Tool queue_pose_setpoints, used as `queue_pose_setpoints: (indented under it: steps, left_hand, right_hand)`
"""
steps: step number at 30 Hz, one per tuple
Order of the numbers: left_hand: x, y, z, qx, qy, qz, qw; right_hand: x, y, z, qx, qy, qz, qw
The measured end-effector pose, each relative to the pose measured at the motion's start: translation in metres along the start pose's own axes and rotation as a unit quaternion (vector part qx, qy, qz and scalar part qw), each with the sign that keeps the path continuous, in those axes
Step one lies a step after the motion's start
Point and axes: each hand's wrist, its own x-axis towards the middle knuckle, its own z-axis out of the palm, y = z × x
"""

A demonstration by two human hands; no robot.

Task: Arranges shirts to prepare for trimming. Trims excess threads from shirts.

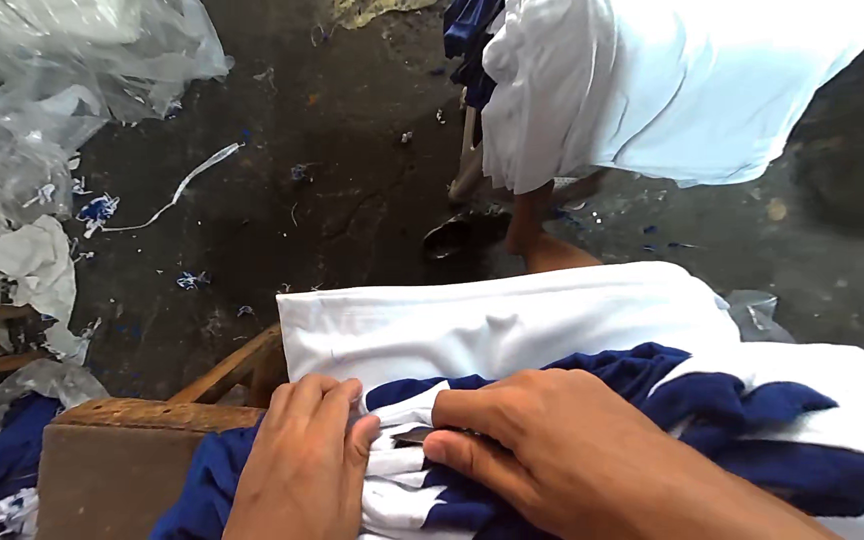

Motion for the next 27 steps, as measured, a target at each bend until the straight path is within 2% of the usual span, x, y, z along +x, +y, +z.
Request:
queue_pose_setpoints:
  steps: [2, 7, 9, 13, 18, 22, 27]
  left_hand:
    - [-0.001, 0.001, 0.0, 0.01, -0.006, 0.006, 1.0]
    - [-0.005, 0.003, -0.005, -0.007, -0.006, 0.035, 0.999]
    - [-0.009, 0.002, -0.009, -0.046, -0.019, 0.047, 0.998]
    - [-0.019, 0.005, -0.012, -0.065, -0.017, 0.075, 0.995]
    - [-0.026, 0.008, -0.016, -0.062, -0.01, 0.094, 0.994]
    - [-0.018, 0.005, -0.019, -0.083, -0.016, 0.083, 0.993]
    - [-0.009, 0.01, -0.022, -0.039, -0.088, 0.104, 0.99]
  right_hand:
    - [0.0, 0.001, -0.007, 0.014, 0.003, 0.012, 1.0]
    - [-0.001, 0.012, -0.006, 0.011, 0.114, 0.063, 0.991]
    - [-0.005, 0.016, -0.005, -0.013, 0.108, 0.061, 0.992]
    - [-0.021, 0.022, 0.004, -0.032, 0.098, -0.003, 0.995]
    - [-0.041, 0.017, -0.005, 0.044, 0.061, -0.044, 0.996]
    - [-0.047, 0.009, -0.009, 0.054, 0.041, -0.063, 0.996]
    - [-0.055, 0.006, -0.005, 0.046, 0.052, -0.091, 0.993]
